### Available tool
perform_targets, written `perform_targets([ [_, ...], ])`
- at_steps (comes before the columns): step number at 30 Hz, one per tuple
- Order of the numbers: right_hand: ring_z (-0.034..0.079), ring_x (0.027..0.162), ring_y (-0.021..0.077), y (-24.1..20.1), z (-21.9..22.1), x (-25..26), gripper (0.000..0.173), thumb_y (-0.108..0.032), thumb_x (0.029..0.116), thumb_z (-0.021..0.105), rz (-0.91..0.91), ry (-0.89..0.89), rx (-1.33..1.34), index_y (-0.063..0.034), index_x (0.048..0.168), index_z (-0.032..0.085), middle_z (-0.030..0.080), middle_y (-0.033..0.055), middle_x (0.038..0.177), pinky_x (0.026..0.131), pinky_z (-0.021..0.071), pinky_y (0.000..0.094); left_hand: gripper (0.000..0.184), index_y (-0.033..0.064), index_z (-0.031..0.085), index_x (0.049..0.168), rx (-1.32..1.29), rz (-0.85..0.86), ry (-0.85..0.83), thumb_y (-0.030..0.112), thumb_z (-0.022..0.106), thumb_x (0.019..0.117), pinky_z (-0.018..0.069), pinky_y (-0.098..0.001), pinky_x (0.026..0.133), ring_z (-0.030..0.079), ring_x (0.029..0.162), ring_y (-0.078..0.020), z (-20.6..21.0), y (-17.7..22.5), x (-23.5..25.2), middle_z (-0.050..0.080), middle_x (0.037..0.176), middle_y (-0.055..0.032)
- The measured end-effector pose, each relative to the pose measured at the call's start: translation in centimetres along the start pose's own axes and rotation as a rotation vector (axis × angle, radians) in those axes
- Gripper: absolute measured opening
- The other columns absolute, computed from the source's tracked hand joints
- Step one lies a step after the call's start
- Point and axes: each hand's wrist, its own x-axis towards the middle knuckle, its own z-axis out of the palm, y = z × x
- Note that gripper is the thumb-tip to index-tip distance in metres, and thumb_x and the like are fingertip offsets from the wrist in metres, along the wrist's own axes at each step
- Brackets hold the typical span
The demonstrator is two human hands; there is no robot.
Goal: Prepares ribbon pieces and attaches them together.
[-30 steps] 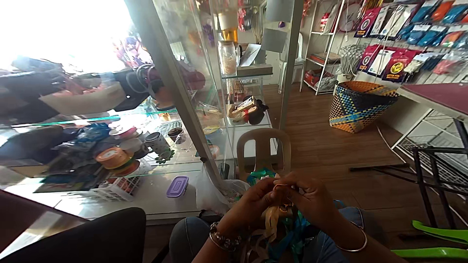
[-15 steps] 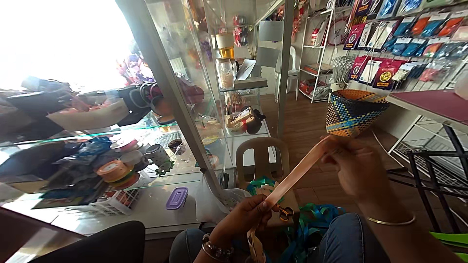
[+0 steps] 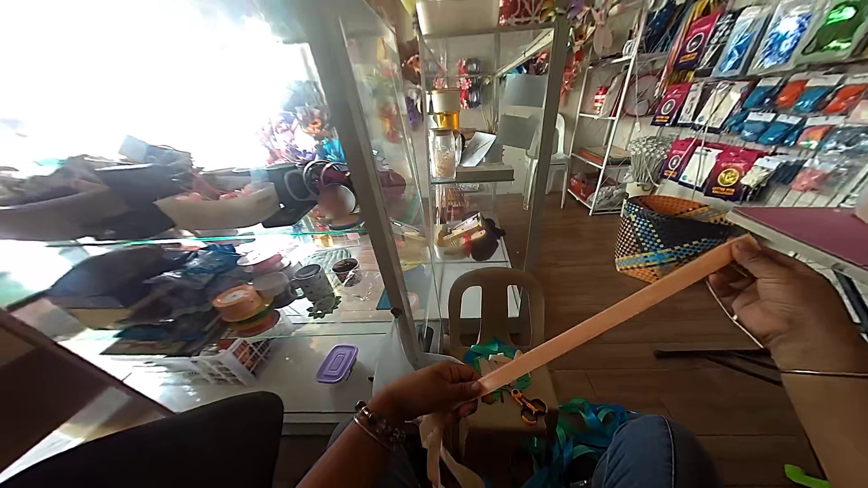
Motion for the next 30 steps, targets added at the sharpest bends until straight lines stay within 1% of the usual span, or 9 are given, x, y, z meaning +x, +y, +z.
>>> perform_targets([
  [5,0.062,0.06,0.002,2.9,-3.0,1.7,0.01,-0.02,0.1073,0.053,0.065,0.044,-0.047,-0.0116,0.113,0.056,0.064,-0.0058,0.079,0.058,0.055,0.018,0.033,0.0084,0.068,0.108,0.071,-0.093,0.01,0.022,0.039,0.1101,0.0508,-0.0175,0.057,0.057,0.058,-0.0013,-1.0,1.1,-1.7,0.061,0.071,0.0067],
  [8,0.061,0.056,0.0016,4.4,-4.1,2.3,0.009,-0.022,0.108,0.052,0.106,0.059,-0.028,-0.0139,0.107,0.056,0.062,-0.0071,0.072,0.054,0.0539,0.0169,0.03,0.0063,0.068,0.111,0.109,-0.134,0.005,0.02,0.041,0.1103,0.0541,-0.0185,0.06,0.062,0.061,-0.0026,-1.2,1.7,-1.6,0.066,0.075,0.0035],
  [11,0.06,0.054,0.0003,4.9,-4.6,2.7,0.011,-0.022,0.1094,0.048,0.089,0.066,0.018,-0.0157,0.103,0.055,0.062,-0.0091,0.068,0.053,0.0533,0.0152,0.025,0.0088,0.057,0.129,0.096,-0.122,0.0,0.016,0.044,0.1093,0.0522,-0.0184,0.058,0.06,0.06,-0.004,-1.1,0.3,-0.5,0.065,0.079,0.0001],
  [13,0.06,0.054,0.0002,5.0,-5.0,3.1,0.014,-0.022,0.1098,0.047,0.066,0.077,0.036,-0.0148,0.102,0.056,0.062,-0.0085,0.068,0.053,0.053,0.0146,0.028,0.0112,0.051,0.135,0.055,-0.085,0.022,0.014,0.045,0.108,0.0508,-0.0174,0.057,0.059,0.059,-0.003,-0.8,-1.8,0.6,0.065,0.081,0.0006],
  [20,0.063,0.057,0.0015,4.0,-5.9,3.3,0.01,-0.02,0.1083,0.051,0.02,0.149,-0.029,-0.0123,0.106,0.057,0.064,-0.0067,0.075,0.055,0.0555,0.0161,0.014,0.0155,0.049,0.12,-0.092,0.019,0.089,0.015,0.049,0.1061,0.0473,-0.0157,0.053,0.057,0.057,-0.0007,0.7,-8.5,4.3,0.067,0.08,0.003],
  [24,0.064,0.06,0.0021,3.5,-5.9,3.3,0.01,-0.02,0.1075,0.053,-0.009,0.176,-0.051,-0.0103,0.108,0.057,0.065,-0.0054,0.08,0.058,0.0559,0.0164,0.015,0.0167,0.052,0.12,-0.145,0.073,0.106,0.018,0.054,0.1052,0.0485,-0.0155,0.054,0.06,0.058,-0.0008,0.9,-10.0,5.6,0.071,0.083,0.0028],
  [26,0.064,0.062,0.002,3.0,-5.4,2.7,0.01,-0.019,0.1074,0.053,-0.028,0.167,-0.068,-0.0106,0.108,0.057,0.065,-0.0059,0.081,0.059,0.0564,0.0167,0.017,0.0147,0.053,0.12,-0.101,0.034,0.11,0.021,0.056,0.1049,0.0536,-0.0185,0.06,0.065,0.065,-0.0027,0.9,-10.5,6.0,0.071,0.087,0.003],
  [28,0.065,0.064,0.0025,2.3,-4.2,1.0,0.009,-0.018,0.1073,0.053,-0.065,0.103,-0.103,-0.0108,0.108,0.058,0.066,-0.0067,0.081,0.061,0.0578,0.0192,0.024,0.0068,0.055,0.124,0.119,-0.106,0.1,0.022,0.055,0.105,0.0571,-0.0271,0.077,0.068,0.081,-0.0072,0.6,-10.8,6.4,0.07,0.095,-0.0007],
  [30,0.068,0.071,0.0045,2.1,-2.6,-1.7,0.009,-0.015,0.1067,0.053,-0.115,-0.05,-0.141,-0.0103,0.109,0.06,0.069,-0.0065,0.085,0.067,0.0613,0.0239,0.037,0.001,0.058,0.131,0.451,-0.296,0.075,0.029,0.054,0.1061,0.052,-0.0463,0.093,0.065,0.102,-0.0246,0.4,-10.7,7.1,0.066,0.115,-0.0169],
])
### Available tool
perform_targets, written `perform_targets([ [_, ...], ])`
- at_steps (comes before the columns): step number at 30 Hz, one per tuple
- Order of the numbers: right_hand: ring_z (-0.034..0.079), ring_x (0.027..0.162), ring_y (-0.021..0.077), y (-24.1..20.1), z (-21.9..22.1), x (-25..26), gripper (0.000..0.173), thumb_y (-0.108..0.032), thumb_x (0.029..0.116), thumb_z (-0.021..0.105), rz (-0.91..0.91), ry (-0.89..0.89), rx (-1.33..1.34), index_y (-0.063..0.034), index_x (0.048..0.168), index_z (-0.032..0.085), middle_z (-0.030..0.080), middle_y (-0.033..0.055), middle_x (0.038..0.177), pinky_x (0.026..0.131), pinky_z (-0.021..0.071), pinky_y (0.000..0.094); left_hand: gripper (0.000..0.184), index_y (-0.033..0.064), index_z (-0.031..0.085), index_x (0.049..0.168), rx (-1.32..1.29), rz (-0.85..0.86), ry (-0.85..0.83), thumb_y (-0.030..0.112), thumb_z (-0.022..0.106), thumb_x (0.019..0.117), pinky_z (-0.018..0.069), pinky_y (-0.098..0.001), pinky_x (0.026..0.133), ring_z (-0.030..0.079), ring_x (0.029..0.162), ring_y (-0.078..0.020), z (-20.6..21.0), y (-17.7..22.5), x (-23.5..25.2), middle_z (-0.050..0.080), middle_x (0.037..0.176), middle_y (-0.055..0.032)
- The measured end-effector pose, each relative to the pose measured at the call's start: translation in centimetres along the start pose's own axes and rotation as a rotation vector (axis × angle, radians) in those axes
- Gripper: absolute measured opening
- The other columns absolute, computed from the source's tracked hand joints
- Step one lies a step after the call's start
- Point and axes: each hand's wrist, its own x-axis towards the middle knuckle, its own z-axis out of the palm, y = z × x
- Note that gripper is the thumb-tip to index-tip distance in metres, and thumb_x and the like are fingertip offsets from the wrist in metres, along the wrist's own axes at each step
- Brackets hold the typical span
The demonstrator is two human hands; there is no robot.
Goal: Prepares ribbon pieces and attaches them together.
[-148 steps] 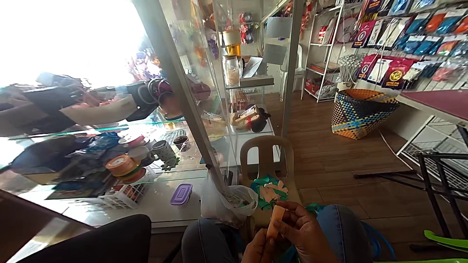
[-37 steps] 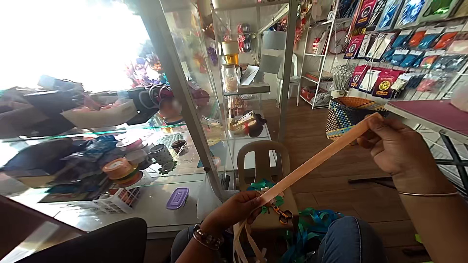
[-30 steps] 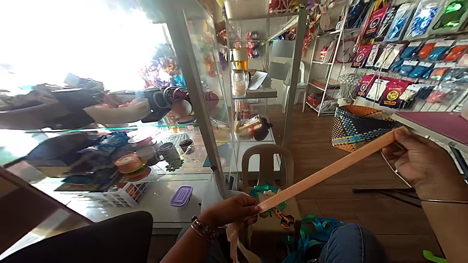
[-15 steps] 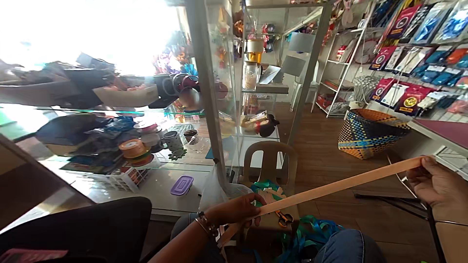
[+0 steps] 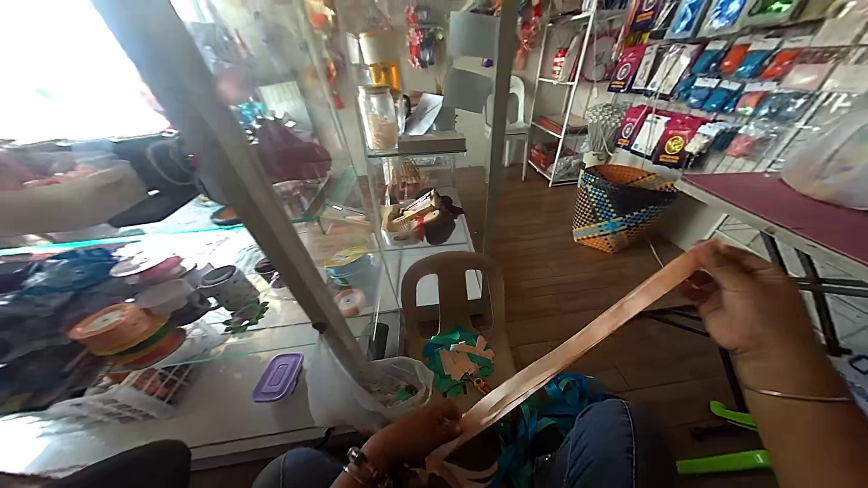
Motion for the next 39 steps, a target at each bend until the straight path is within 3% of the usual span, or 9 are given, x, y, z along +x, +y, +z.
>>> perform_targets([
  [3,0.072,0.076,0.0094,0.3,2.8,-4.4,0.011,-0.01,0.1015,0.059,-0.107,-0.25,-0.037,-0.006,0.104,0.068,0.074,-0.0019,0.088,0.069,0.064,0.0287,0.047,0.0018,0.058,0.136,0.21,-0.005,0.234,0.035,0.057,0.1037,0.0411,-0.0656,0.107,0.053,0.13,-0.0447,-0.5,2.3,0.6,0.054,0.14,-0.0271],
  [5,0.072,0.076,0.008,1.3,4.7,-7.3,0.012,-0.012,0.0984,0.065,-0.171,-0.364,-0.062,-0.0044,0.104,0.073,0.075,-0.0017,0.091,0.068,0.0639,0.026,0.048,0.0025,0.055,0.14,0.117,0.212,0.427,0.034,0.056,0.1036,0.0418,-0.0577,0.11,0.051,0.135,-0.0359,-1.0,5.2,0.3,0.052,0.146,-0.0214],
  [8,0.07,0.079,0.003,2.9,7.4,-10.5,0.014,-0.015,0.0973,0.068,-0.291,-0.483,-0.051,-0.0042,0.104,0.075,0.073,-0.0024,0.096,0.07,0.0617,0.0202,0.049,0.0029,0.05,0.145,-0.051,0.538,0.443,0.034,0.048,0.1075,0.045,-0.0382,0.111,0.053,0.133,-0.0154,-1.3,9.7,-0.5,0.054,0.147,-0.011],
  [12,0.068,0.086,0.0001,3.8,9.9,-12.3,0.018,-0.017,0.0982,0.067,-0.441,-0.521,-0.083,-0.0023,0.104,0.075,0.073,0.0016,0.099,0.076,0.0579,0.0146,0.038,-0.003,0.054,0.134,-0.26,0.716,0.311,0.024,0.051,0.1074,0.0522,-0.0273,0.099,0.063,0.11,-0.0048,-0.3,13.0,-1.2,0.066,0.119,-0.0018],
  [16,0.067,0.086,-0.001,3.0,10.7,-12.5,0.019,-0.017,0.0986,0.066,-0.498,-0.489,-0.082,-0.0014,0.104,0.075,0.072,0.002,0.099,0.074,0.0561,0.0118,0.016,0.0038,0.058,0.117,-0.47,0.672,0.266,0.009,0.047,0.1075,0.0586,-0.0261,0.078,0.068,0.08,-0.0061,0.7,13.4,-1.7,0.068,0.088,0.0046],
  [20,0.066,0.084,-0.0008,2.1,10.4,-12.1,0.018,-0.016,0.099,0.066,-0.518,-0.471,-0.079,-0.001,0.105,0.075,0.072,0.002,0.099,0.073,0.0556,0.0118,0.023,0.0076,0.06,0.123,-0.577,0.59,0.064,0.017,0.044,0.1099,0.0577,-0.02,0.059,0.066,0.065,-0.004,0.5,13.0,-2.7,0.07,0.086,0.0041],
  [25,0.067,0.082,-0.0009,1.5,9.6,-11.1,0.018,-0.016,0.099,0.066,-0.506,-0.406,-0.095,-0.0014,0.104,0.075,0.073,0.001,0.097,0.072,0.0559,0.0124,0.022,0.0087,0.065,0.115,-0.567,0.567,0.07,0.015,0.045,0.1091,0.0581,-0.0258,0.083,0.07,0.087,-0.0058,-0.1,12.5,-3.0,0.073,0.094,0.0049],
  [30,0.067,0.078,-0.002,0.6,8.7,-9.6,0.015,-0.015,0.0984,0.066,-0.514,-0.307,-0.11,-0.0036,0.104,0.074,0.074,-0.0031,0.092,0.069,0.0565,0.0133,0.02,0.0108,0.065,0.111,-0.576,0.474,0.059,0.018,0.046,0.1088,0.051,-0.0168,0.058,0.058,0.06,0.0001,-0.4,11.7,-3.3,0.061,0.072,0.0093],
  [39,0.069,0.074,0.0076,1.0,4.4,-2.2,0.016,-0.014,0.1007,0.065,0.041,-0.02,-0.042,-0.0036,0.112,0.066,0.07,0.0012,0.091,0.065,0.0595,0.0247,0.019,0.0096,0.067,0.108,-0.526,0.299,0.037,0.017,0.05,0.1072,0.0495,-0.0159,0.055,0.057,0.058,-0.0001,-1.8,7.4,-4.6,0.062,0.072,0.0079],
])
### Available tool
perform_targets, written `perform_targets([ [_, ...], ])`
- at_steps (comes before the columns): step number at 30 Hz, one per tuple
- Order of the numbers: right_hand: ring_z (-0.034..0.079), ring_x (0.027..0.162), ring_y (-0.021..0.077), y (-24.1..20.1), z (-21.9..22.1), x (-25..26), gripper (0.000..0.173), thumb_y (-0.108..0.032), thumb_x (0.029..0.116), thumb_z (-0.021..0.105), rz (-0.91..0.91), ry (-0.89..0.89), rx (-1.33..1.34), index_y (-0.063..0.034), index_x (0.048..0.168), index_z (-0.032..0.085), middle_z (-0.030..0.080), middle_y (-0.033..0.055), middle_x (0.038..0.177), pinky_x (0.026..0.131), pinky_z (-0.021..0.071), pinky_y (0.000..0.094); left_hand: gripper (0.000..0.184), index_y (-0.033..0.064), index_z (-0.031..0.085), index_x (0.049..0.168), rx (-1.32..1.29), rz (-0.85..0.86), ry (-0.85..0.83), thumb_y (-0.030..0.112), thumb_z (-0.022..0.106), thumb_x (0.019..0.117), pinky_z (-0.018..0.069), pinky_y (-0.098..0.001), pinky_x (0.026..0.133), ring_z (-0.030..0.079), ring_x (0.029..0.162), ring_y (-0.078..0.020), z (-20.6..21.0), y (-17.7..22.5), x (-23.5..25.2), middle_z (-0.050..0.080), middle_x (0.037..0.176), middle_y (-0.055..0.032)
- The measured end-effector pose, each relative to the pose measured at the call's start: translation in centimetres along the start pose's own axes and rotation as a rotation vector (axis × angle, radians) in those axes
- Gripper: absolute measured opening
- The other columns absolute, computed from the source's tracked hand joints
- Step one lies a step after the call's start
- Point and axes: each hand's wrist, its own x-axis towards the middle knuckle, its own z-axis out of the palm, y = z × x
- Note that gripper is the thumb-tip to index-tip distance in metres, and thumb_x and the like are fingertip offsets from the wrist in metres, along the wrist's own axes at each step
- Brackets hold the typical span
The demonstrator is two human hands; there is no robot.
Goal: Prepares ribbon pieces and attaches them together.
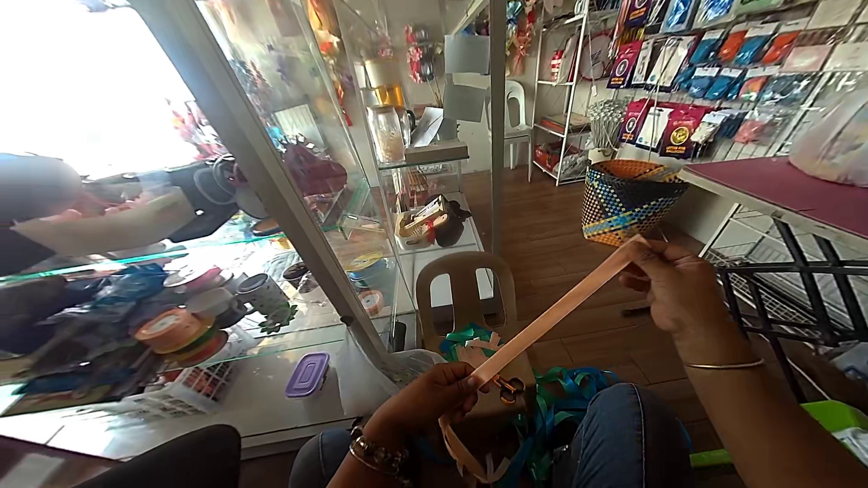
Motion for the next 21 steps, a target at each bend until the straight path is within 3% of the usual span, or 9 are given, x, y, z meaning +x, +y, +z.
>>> perform_targets([
  [7,0.065,0.07,0.007,2.9,-4.5,3.8,0.024,-0.019,0.1024,0.064,0.145,0.153,-0.033,-0.0041,0.12,0.061,0.065,0.0008,0.09,0.063,0.0572,0.0234,0.02,0.0086,0.067,0.106,0.074,-0.153,0.024,0.018,0.05,0.1074,0.0528,-0.0182,0.058,0.06,0.059,-0.0022,-1.9,-0.2,-1.7,0.064,0.072,0.006],
  [10,0.064,0.068,0.005,3.4,-5.9,4.4,0.022,-0.022,0.1031,0.063,0.195,0.21,-0.068,-0.0056,0.117,0.059,0.064,-0.0004,0.09,0.062,0.056,0.0211,0.021,0.0088,0.068,0.104,0.087,-0.185,0.002,0.017,0.049,0.1076,0.0526,-0.0179,0.057,0.06,0.058,-0.0019,-2.3,-0.5,-2.2,0.064,0.071,0.0065],
  [21,0.058,0.059,0.0014,7.3,-12.4,6.4,0.031,-0.025,0.106,0.057,0.234,0.306,-0.204,-0.0028,0.127,0.055,0.059,-0.001,0.086,0.057,0.0521,0.0174,0.022,0.0074,0.067,0.102,0.189,-0.325,-0.078,0.02,0.05,0.1085,0.0522,-0.0172,0.057,0.059,0.058,-0.0011,-3.3,-0.4,-3.7,0.063,0.071,0.006],
])
